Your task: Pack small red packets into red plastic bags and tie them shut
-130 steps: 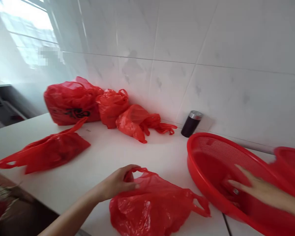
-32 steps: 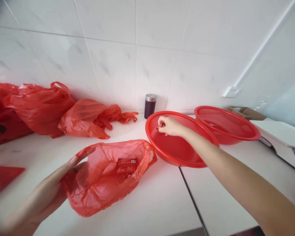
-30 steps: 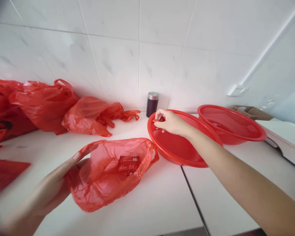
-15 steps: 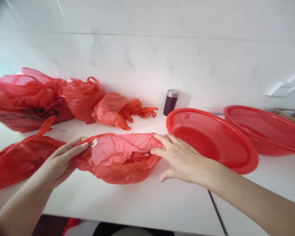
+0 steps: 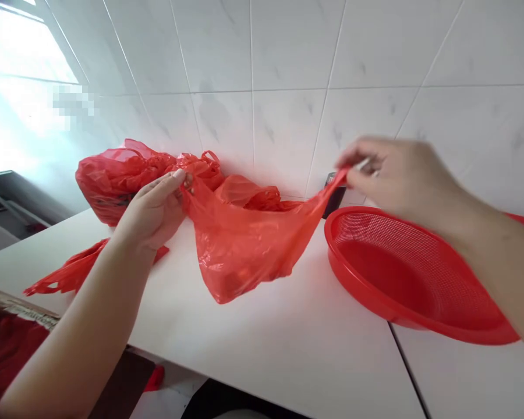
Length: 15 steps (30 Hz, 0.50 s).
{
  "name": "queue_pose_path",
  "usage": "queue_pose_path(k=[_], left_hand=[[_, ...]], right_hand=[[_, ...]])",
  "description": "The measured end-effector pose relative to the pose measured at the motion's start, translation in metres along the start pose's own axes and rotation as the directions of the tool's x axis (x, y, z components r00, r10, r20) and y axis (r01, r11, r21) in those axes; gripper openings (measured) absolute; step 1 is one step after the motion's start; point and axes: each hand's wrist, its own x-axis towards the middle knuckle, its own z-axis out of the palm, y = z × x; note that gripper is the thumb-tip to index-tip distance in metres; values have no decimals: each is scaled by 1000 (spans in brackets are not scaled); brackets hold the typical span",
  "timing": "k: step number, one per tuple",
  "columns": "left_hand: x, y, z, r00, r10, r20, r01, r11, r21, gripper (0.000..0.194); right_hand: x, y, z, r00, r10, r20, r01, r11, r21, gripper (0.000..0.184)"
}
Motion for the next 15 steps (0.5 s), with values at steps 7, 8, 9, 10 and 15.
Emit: queue_pose_path(k=[7,8,9,10,15], left_hand=[[20,6,19,975,-81,207,103,990,-98,8],[22,4,20,967,-96,235,122,988,-99,7],[24,2,21,955,-113,273,143,985,-94,8],[26,1,23,938,-138,319,171,982,-78,11],[31,-10,40,778,-373,506,306,928,214,39]], right_hand=[[32,-22,-7,987,-74,143,45,980,193,15],[34,-25,-8,995,-68,72,51,976,210,16],[36,-28,-8,997,-74,33,65,974,218,17],[37,-31,-8,995,-94,34,85,973,216,18],[38,-63,8,957,-277,86,224,894,387,21]])
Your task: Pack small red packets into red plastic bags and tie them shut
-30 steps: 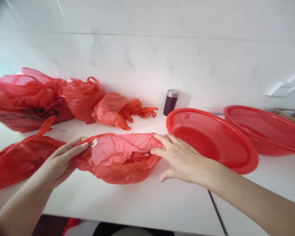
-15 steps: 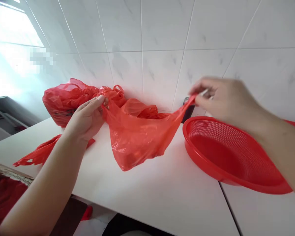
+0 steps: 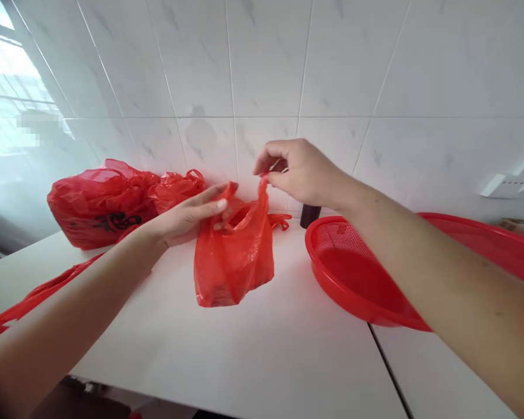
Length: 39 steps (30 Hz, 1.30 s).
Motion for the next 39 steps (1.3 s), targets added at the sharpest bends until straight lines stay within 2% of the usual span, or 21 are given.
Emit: queue_pose_path(k=[2,4,6,8,9,12,13,15,17,20,22,23,25,28,31,33,35,37,39], left_hand=[[6,-3,8,993,-79,83,66,986,152,40],[10,-6,16,984,-123,126,87,961,261,27],[12,-10,18,986,-137,94,105,953,283,23],[10,-14,16,988,-155,20,146,960,237,28],[9,-16,13,986,-167,-6,165,965,202,29],[6,-24,1,975,-222,-5,221,969,111,35],[5,-27,-3,973,-233,7,231,968,99,37],[3,-32,-7,973,-229,34,225,969,99,38],[2,-34,-9,978,-189,93,180,978,104,35],[0,-30,-7,974,-107,202,69,980,187,22],[-2,-27,-5,970,-87,228,8,945,328,13],[-2,-26,-4,969,-86,234,-16,915,404,12],[-2,-28,-1,976,-56,211,-72,830,553,13],[-2,-40,3,986,143,82,-154,622,768,23],[-3,-56,7,942,337,-14,-159,480,863,32],[-4,-63,9,902,431,-4,-203,432,879,36],[-6,-67,10,874,485,22,-247,406,880,40],[-9,-68,9,889,456,49,-268,429,862,43],[-15,-69,6,929,360,88,-263,470,843,45]], right_hand=[[3,-9,17,993,-87,81,73,984,164,22],[5,-13,35,975,-168,148,111,936,334,23],[3,-10,50,978,-178,109,110,885,452,25],[-3,3,60,995,-86,46,55,887,459,30],[-6,12,65,998,-22,63,-7,901,434,31],[-21,34,74,962,128,240,-212,906,367,21],[-27,37,76,954,149,261,-243,894,375,15],[-40,33,77,968,153,198,-227,870,437,9],[-52,19,75,980,108,164,-179,840,512,8],[-63,4,74,976,42,213,-159,803,574,11],[-63,9,80,989,86,116,-137,815,563,14],[-62,16,85,990,127,69,-144,819,556,17],[-59,34,98,977,197,83,-209,807,552,26],[-57,55,121,950,253,181,-311,761,570,31],[-60,62,135,945,239,225,-328,658,678,28],[-62,62,136,930,191,313,-365,560,743,26],[-65,61,133,914,161,372,-399,519,756,23],[-70,57,126,915,157,372,-393,559,730,21],[-79,52,121,930,178,321,-355,665,658,25]])
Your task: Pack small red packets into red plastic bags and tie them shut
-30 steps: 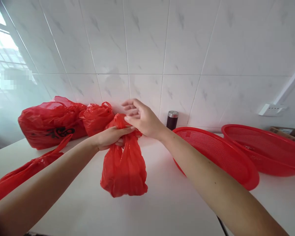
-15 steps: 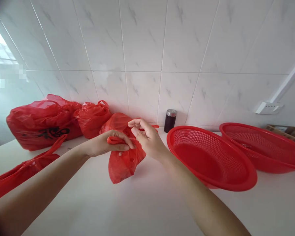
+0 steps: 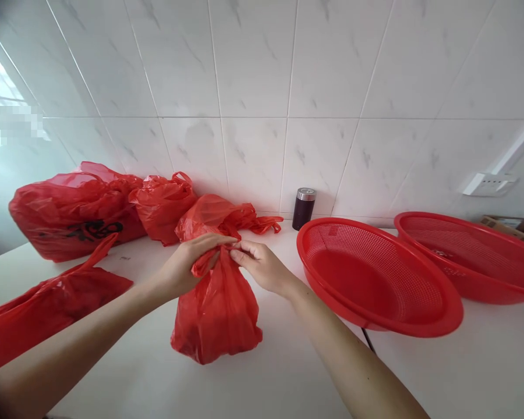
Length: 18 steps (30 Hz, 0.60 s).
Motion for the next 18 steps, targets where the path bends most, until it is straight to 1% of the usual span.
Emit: queue_pose_path(k=[1,3,5,6,7,9,10,11,12,14,16,18], left_hand=[[-5,-2,-2,999,-23,48,24,999,-23,43],[-20,-8,-6,990,-91,108,99,993,-65,37],[-42,-18,-11,974,-202,103,212,972,-104,29],[-55,-25,-15,956,-280,92,290,949,-127,26],[-68,-31,-18,927,-364,87,373,915,-152,23],[-89,-42,-22,854,-510,100,519,825,-224,20],[-96,-46,-23,826,-551,117,561,785,-263,20],[-99,-49,-21,814,-567,127,577,763,-293,21],[-100,-51,-18,814,-569,115,573,755,-317,23],[-93,-52,-7,820,-572,18,549,778,-305,27],[-80,-53,12,819,-566,-94,533,811,-241,31],[-65,-56,34,811,-566,-149,539,821,-187,33]], right_hand=[[-7,0,1,1000,-3,-30,1,997,-78,27],[-21,5,3,996,27,-90,-44,978,-202,31],[-35,20,0,980,85,-178,-124,966,-226,33],[-41,30,-3,968,123,-221,-169,965,-200,34],[-46,41,-7,953,165,-255,-211,964,-162,34],[-51,62,-16,923,249,-294,-284,956,-80,33],[-51,71,-19,912,278,-301,-307,951,-50,33],[-49,78,-20,904,289,-315,-316,948,-35,33],[-47,83,-19,896,281,-344,-312,949,-38,33],[-39,89,-9,879,235,-415,-303,947,-106,33],[-29,93,6,873,177,-454,-320,911,-259,35],[-21,99,22,885,142,-444,-342,845,-412,39]])
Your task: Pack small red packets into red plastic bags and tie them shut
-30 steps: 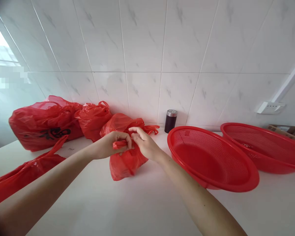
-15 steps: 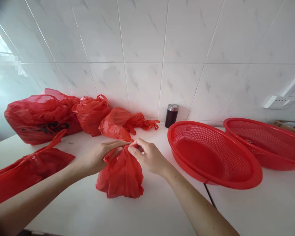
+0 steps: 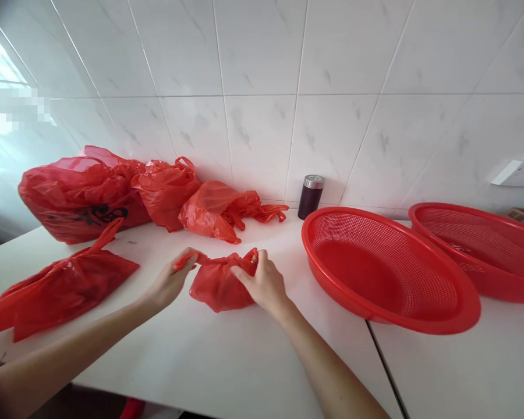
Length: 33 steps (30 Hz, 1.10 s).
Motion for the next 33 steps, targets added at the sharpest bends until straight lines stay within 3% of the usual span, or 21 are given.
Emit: queue_pose_path(k=[3,5,10,15,24,29,33], left_hand=[[17,-3,32,999,-20,-33,22,997,77,30],[28,-8,44,998,-22,-52,30,987,161,23],[55,-30,45,997,-71,-40,80,920,384,20],[76,-50,51,981,-193,19,150,819,554,29],[90,-58,72,967,-255,-18,196,697,690,31],[80,-54,64,964,-267,-5,201,713,671,33],[65,-51,37,944,-326,57,226,761,608,31]], right_hand=[[5,1,19,999,-29,18,30,995,-97,28],[11,7,22,1000,-23,11,24,995,-93,21],[26,29,8,999,28,-26,-32,985,-168,26],[36,44,6,989,139,-47,-147,917,-372,20],[56,38,17,984,179,11,-130,754,-644,25],[49,40,13,989,150,1,-115,760,-639,30],[40,47,5,990,141,-18,-125,806,-578,41]])
